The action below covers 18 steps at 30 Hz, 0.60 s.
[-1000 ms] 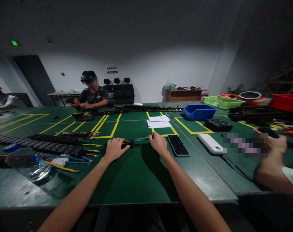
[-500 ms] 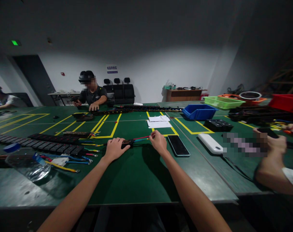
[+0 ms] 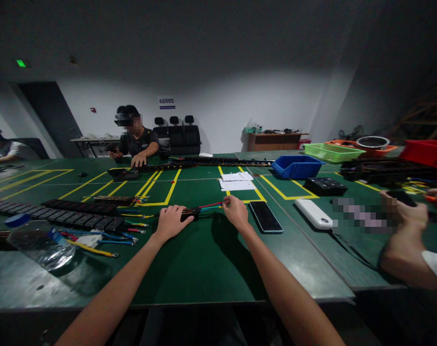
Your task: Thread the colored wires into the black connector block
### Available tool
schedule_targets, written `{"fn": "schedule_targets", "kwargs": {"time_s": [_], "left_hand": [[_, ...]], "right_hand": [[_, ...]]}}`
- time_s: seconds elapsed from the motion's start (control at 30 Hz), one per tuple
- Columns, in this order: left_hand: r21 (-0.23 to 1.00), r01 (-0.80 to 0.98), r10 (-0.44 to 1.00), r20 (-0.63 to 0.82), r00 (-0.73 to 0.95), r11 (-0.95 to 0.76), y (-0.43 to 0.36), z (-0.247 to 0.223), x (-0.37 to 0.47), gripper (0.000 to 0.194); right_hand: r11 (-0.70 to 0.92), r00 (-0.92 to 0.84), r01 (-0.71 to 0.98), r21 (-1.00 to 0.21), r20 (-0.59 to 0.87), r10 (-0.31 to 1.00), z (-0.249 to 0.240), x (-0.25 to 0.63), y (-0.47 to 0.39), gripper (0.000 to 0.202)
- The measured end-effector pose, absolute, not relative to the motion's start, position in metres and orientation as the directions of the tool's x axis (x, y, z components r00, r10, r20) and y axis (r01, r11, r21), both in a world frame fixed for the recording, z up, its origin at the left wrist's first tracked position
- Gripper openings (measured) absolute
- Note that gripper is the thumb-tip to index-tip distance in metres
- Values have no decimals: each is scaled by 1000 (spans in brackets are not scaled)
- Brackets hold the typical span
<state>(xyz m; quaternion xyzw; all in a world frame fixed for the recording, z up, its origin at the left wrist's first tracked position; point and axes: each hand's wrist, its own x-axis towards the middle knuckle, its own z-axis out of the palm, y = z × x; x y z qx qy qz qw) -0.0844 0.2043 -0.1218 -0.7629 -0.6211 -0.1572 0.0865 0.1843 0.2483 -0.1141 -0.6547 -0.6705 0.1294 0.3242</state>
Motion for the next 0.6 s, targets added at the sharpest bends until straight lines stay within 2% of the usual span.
{"fn": "schedule_targets", "kwargs": {"time_s": [0.6], "left_hand": [[82,974,930,324,173,-210,203,-119,-83,62]], "right_hand": [[123,39,825,-551,273,961,-115,184,249,26]]}}
